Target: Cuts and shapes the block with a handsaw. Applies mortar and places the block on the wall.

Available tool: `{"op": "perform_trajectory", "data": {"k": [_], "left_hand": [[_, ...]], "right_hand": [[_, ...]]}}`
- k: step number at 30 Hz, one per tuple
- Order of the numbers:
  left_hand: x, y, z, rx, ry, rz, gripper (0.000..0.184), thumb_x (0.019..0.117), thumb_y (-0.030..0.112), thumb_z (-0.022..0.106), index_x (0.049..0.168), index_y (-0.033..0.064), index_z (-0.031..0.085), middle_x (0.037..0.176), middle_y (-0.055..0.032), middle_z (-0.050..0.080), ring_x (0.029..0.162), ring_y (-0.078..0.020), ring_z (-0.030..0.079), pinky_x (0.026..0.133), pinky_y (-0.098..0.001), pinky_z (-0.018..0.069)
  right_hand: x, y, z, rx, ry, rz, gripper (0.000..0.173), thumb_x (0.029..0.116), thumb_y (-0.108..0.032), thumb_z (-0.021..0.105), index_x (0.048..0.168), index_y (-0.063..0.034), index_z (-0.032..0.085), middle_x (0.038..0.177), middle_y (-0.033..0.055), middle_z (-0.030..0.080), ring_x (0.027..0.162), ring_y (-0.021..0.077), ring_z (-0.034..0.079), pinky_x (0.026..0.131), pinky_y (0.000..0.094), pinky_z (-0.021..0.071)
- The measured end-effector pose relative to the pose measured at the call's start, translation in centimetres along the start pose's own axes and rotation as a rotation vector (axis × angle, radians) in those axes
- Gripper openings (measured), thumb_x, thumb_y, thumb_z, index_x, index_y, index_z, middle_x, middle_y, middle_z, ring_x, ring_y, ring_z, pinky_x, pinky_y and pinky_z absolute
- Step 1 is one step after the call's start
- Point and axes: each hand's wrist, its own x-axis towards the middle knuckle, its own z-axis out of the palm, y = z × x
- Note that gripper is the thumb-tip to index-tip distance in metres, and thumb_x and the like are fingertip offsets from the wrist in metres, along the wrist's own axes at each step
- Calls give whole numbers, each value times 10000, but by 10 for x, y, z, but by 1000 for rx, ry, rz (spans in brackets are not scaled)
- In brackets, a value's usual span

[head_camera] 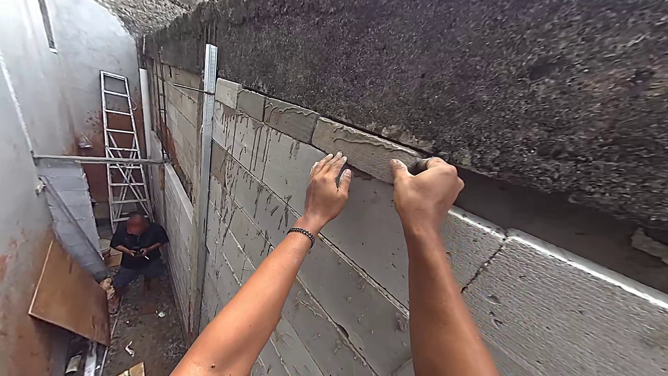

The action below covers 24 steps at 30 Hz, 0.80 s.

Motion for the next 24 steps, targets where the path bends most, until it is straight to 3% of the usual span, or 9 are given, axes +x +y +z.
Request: {"op": "perform_trajectory", "data": {"k": [2,5,8,11,14,18,22,24], "left_hand": [[5,0,-9,4,-32,8,422,1080,245,421,1388,32,617,1521,-92,547,1485,-281,412,1241,-488,261],[12,-2,-9,23,-93,5,433,1086,290,432,1387,45,623,1505,-91,563,1483,-268,417,1247,-495,248],[14,-9,-1,70,-56,34,447,1070,322,432,1354,64,661,1462,-79,605,1448,-252,469,1236,-487,285],[11,2,-12,126,-164,31,466,1090,288,415,1454,37,560,1559,-100,504,1502,-275,387,1249,-517,223],[11,-4,-4,182,-217,6,518,1081,345,375,1490,68,529,1588,-72,471,1509,-246,377,1245,-509,240],[9,3,-15,197,-283,-17,536,1079,335,405,1549,78,445,1638,-58,396,1537,-266,316,1236,-541,241],[6,12,-18,243,-301,5,547,1082,303,408,1563,44,406,1655,-88,360,1537,-307,308,1205,-610,254],[9,18,-18,260,-366,-48,569,1085,324,417,1573,32,381,1657,-113,348,1538,-317,302,1205,-613,239]], "right_hand": [[8,-1,0,-28,-4,-8,392,931,-372,732,830,-8,628,807,194,634,794,366,636,668,563,462],[23,3,-9,-71,-55,13,410,856,-417,814,862,-18,719,871,170,682,867,326,649,763,559,478],[24,6,-10,-78,-51,16,371,851,-406,815,841,-46,724,842,134,683,836,288,652,747,530,486],[18,0,-2,-99,-14,-6,359,894,-361,765,773,-42,655,797,130,657,826,302,651,725,522,475],[11,3,-3,-101,-51,22,348,935,-363,725,904,-22,662,922,166,684,944,335,672,813,539,505],[7,-4,-11,-105,-83,49,390,887,-388,788,897,-13,681,916,173,694,924,337,689,796,536,534],[-5,1,-8,-45,-46,-69,344,962,-297,720,946,37,638,969,249,663,934,421,669,758,587,531],[2,2,-4,-72,-59,-18,346,931,-326,747,974,11,679,1007,214,698,983,379,687,823,559,529]]}}
